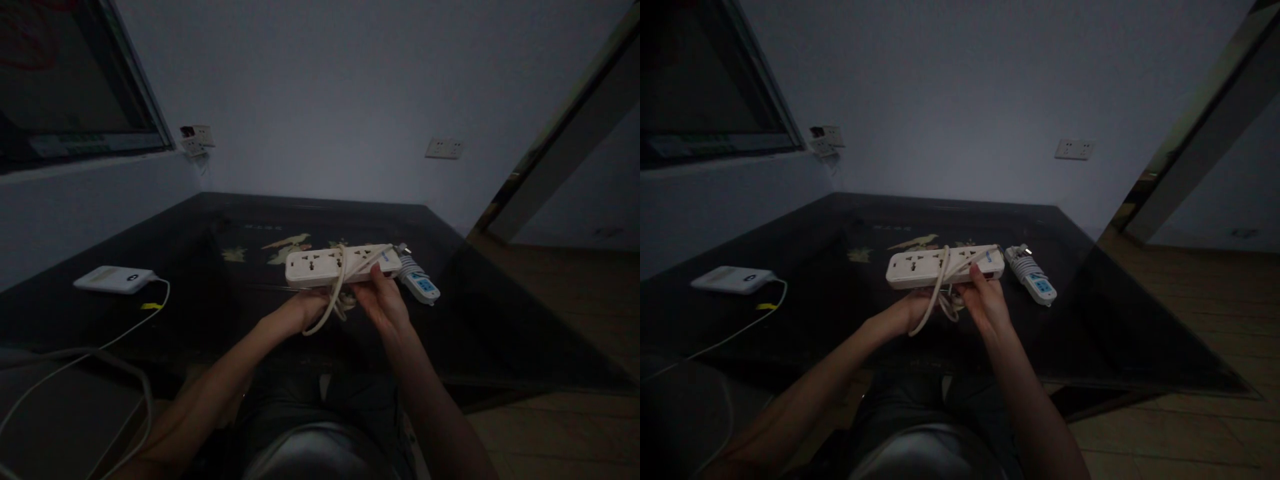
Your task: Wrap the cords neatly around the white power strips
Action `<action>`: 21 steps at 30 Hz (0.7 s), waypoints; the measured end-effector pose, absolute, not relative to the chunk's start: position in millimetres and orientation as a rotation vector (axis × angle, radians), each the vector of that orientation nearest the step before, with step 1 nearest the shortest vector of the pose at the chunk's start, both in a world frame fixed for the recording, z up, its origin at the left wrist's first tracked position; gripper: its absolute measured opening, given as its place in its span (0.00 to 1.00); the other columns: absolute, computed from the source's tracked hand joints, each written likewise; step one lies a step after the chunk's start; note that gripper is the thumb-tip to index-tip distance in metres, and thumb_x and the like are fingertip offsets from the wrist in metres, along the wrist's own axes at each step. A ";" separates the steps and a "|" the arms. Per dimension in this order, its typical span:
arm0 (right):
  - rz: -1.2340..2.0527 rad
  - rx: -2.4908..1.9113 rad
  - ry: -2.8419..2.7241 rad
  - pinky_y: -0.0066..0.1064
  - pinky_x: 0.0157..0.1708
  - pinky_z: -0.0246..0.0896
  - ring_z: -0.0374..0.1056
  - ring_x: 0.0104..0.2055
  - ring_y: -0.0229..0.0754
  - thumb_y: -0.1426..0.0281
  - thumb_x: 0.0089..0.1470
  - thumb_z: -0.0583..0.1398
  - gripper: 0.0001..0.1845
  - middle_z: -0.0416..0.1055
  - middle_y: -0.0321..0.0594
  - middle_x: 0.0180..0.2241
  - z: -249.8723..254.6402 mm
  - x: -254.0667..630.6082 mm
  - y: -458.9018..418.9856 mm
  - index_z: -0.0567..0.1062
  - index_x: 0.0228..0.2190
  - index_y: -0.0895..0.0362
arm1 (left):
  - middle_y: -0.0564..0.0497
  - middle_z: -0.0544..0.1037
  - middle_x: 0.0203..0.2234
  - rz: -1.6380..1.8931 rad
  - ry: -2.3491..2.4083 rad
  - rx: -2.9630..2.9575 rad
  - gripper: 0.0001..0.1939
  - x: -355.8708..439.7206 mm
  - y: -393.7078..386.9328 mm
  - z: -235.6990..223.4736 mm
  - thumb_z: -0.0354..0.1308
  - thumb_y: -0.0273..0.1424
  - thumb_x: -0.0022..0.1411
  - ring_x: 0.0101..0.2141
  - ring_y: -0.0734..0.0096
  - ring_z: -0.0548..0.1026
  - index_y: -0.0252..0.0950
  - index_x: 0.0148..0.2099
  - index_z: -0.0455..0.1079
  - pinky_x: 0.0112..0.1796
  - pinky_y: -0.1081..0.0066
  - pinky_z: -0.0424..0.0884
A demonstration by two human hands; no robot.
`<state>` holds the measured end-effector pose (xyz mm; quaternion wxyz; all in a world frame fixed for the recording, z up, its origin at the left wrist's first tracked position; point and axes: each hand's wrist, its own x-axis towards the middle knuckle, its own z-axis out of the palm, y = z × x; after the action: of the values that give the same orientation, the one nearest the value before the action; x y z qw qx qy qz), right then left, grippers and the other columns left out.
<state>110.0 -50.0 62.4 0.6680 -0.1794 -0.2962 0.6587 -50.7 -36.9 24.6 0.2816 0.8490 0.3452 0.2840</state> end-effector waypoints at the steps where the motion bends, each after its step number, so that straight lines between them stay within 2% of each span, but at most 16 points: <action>1: 1.475 -0.414 -0.676 0.47 0.54 0.64 0.68 0.53 0.49 0.65 0.34 0.73 0.33 0.75 0.38 0.46 61.2 111.5 -47.2 0.72 0.44 0.49 | 0.50 0.77 0.45 0.696 0.875 2.333 0.16 -56.3 -41.5 25.3 0.48 0.32 0.63 0.47 0.62 0.71 0.41 0.50 0.72 0.53 0.61 0.64; 4: 1.439 -0.450 -0.689 0.48 0.53 0.65 0.68 0.53 0.50 0.65 0.35 0.72 0.32 0.75 0.39 0.46 56.4 115.5 -38.8 0.71 0.45 0.50 | 0.47 0.77 0.39 0.560 0.742 2.382 0.16 -70.3 -53.1 18.9 0.46 0.28 0.64 0.37 0.68 0.73 0.36 0.46 0.74 0.45 0.67 0.69; 6: 1.415 -0.470 -0.694 0.48 0.52 0.65 0.67 0.53 0.50 0.65 0.36 0.72 0.32 0.75 0.39 0.47 51.6 116.4 -34.4 0.71 0.45 0.50 | 0.46 0.76 0.36 0.533 0.708 2.338 0.16 -75.0 -57.7 11.4 0.45 0.30 0.66 0.28 0.75 0.71 0.34 0.43 0.74 0.36 0.74 0.71; 8: 1.392 -0.485 -0.697 0.47 0.52 0.65 0.68 0.53 0.49 0.66 0.36 0.72 0.32 0.74 0.40 0.48 45.4 115.4 -31.7 0.71 0.45 0.51 | 0.46 0.74 0.35 0.565 0.706 2.300 0.16 -76.2 -60.5 6.3 0.45 0.31 0.66 0.24 0.79 0.67 0.32 0.40 0.74 0.30 0.77 0.69; 15: 1.292 -0.495 -0.624 0.43 0.52 0.65 0.69 0.52 0.45 0.67 0.37 0.70 0.29 0.74 0.38 0.47 21.7 101.4 -31.3 0.71 0.44 0.50 | 0.49 0.72 0.29 0.582 0.780 2.329 0.12 -67.7 -69.8 24.2 0.48 0.27 0.62 0.27 0.74 0.68 0.35 0.40 0.73 0.33 0.75 0.68; 18: 1.240 -0.539 -0.625 0.41 0.50 0.66 0.71 0.49 0.44 0.67 0.35 0.70 0.29 0.75 0.37 0.46 17.3 98.7 -34.0 0.71 0.43 0.49 | 0.51 0.72 0.27 0.541 0.842 2.321 0.13 -67.3 -75.3 31.8 0.47 0.26 0.61 0.26 0.75 0.67 0.35 0.42 0.72 0.31 0.76 0.67; 21: 1.191 -0.581 -0.645 0.39 0.51 0.65 0.72 0.47 0.42 0.70 0.33 0.71 0.30 0.76 0.36 0.43 15.3 100.6 -37.5 0.72 0.42 0.49 | 0.52 0.73 0.25 0.572 0.916 2.280 0.13 -70.7 -80.5 32.5 0.47 0.24 0.60 0.24 0.76 0.68 0.34 0.38 0.73 0.28 0.78 0.65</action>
<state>100.6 -37.5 15.3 0.7408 -0.2647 -0.2939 0.5430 -70.7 -80.5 32.5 0.3044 0.8609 0.3458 0.2159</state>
